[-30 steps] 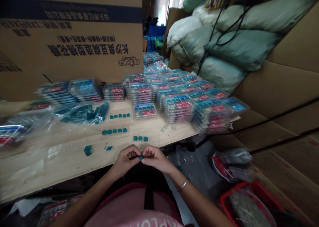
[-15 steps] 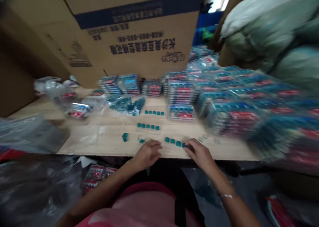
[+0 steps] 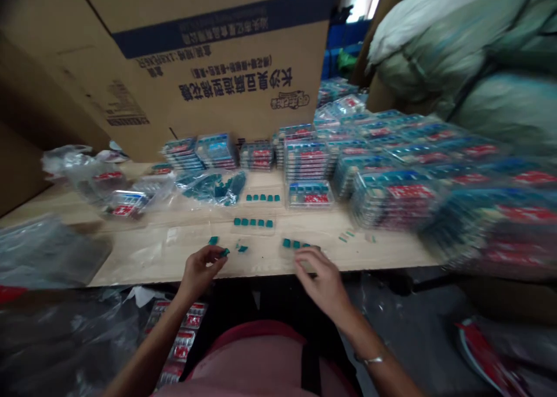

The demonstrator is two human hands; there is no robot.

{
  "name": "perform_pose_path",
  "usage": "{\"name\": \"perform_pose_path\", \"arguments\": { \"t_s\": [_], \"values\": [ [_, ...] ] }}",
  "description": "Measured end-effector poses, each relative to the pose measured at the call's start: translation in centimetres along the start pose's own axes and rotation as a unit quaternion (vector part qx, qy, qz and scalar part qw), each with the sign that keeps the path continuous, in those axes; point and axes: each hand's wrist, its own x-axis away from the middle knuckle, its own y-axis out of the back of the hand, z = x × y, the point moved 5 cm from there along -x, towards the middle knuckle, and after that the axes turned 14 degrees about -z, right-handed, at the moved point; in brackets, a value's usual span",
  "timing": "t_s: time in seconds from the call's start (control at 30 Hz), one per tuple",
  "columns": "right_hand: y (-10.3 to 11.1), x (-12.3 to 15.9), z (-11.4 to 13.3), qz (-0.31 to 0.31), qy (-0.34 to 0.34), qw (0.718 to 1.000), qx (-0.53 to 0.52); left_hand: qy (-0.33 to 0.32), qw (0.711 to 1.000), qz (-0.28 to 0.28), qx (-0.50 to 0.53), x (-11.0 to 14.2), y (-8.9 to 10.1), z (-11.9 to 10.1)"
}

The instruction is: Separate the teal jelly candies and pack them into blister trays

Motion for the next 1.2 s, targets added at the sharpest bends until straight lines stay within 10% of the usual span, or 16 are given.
{"name": "perform_pose_path", "arguments": {
  "t_s": [0.17,0.47,0.67,0.9,1.2],
  "values": [
    [-3.7,-0.1,5.0,0.047,0.006,0.991,-0.123,0.177,0.924,0.155,0.3,4.0,-4.6,-2.7],
    [-3.8,1.9,1.7,0.111,-0.272,0.928,-0.228,0.197,0.887,0.298,0.291,5.4,-7.8,-4.2],
    [-1.8,1.9,2.4,-0.02,-0.108,0.99,-0.094,0.341,0.825,0.284,0.35,6.0,-10.5,-3.9],
    [-0.7,2.8,2.4,0.025,-0.015,0.999,-0.022,0.425,0.774,0.246,0.399,7.1,-13.0,-3.3],
    [1.3,2.5,-2.9,0.008,-0.29,0.945,-0.151,0.389,0.793,0.332,0.331,7.2,-14.6,-6.0]
  ]
}}
